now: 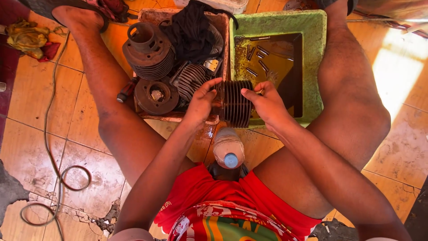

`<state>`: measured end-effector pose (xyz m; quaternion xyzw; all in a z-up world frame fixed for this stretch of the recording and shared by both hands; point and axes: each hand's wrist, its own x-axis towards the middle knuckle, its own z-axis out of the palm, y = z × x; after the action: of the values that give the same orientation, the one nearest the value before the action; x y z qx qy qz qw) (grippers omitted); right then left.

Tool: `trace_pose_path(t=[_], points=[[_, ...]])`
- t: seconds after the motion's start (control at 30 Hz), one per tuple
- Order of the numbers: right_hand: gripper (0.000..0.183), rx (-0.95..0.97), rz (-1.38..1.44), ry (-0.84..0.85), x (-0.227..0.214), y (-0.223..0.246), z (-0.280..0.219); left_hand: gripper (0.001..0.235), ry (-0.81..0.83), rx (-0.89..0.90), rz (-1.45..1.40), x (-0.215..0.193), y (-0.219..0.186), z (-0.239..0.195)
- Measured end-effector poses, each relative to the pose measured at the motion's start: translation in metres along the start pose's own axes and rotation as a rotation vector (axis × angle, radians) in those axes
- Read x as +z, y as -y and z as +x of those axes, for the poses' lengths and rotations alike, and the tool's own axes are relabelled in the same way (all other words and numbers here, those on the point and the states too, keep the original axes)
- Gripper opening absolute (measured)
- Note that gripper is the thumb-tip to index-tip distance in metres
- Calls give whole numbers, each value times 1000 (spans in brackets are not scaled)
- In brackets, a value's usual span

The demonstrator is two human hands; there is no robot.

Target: Cleaning motorcycle engine components using a brush and solvent

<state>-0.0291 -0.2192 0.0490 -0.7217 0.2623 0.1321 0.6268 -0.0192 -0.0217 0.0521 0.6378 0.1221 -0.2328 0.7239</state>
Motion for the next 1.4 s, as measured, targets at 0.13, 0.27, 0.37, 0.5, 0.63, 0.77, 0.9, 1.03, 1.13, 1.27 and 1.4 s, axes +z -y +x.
trace_pose_path(t=[0.13,0.27,0.37,0.5,0.63,0.77,0.9,1.03,1.13,1.27,1.4], points=[[39,17,-26,-13,-6,-4,2,43,6,-21,13,7,9,2],[39,29,-37,-14,-2,-6,3,44,-43,17,-14,8,6,-4],[40,30,-8,37,6,3,-5,42,-78,21,-13,-4,22,2],[41,40,1,122,20,-3,-10,40,-112,9,-81,-14,38,6],[41,75,-6,163,25,1,-26,37,-142,27,-64,-18,41,-1],[37,73,9,135,19,8,-25,35,-154,-15,-14,-9,15,-14],[30,49,-65,52,1,-10,-3,35,-142,-3,-9,-5,31,-7],[26,63,-18,-4,2,-14,10,33,-126,86,21,0,34,-4],[25,56,-41,0,5,-9,10,33,-116,82,0,1,29,-4],[25,56,-54,4,6,-14,7,33,-114,90,14,6,22,-14],[27,46,-100,-15,7,-13,4,32,-123,102,33,1,44,3]])
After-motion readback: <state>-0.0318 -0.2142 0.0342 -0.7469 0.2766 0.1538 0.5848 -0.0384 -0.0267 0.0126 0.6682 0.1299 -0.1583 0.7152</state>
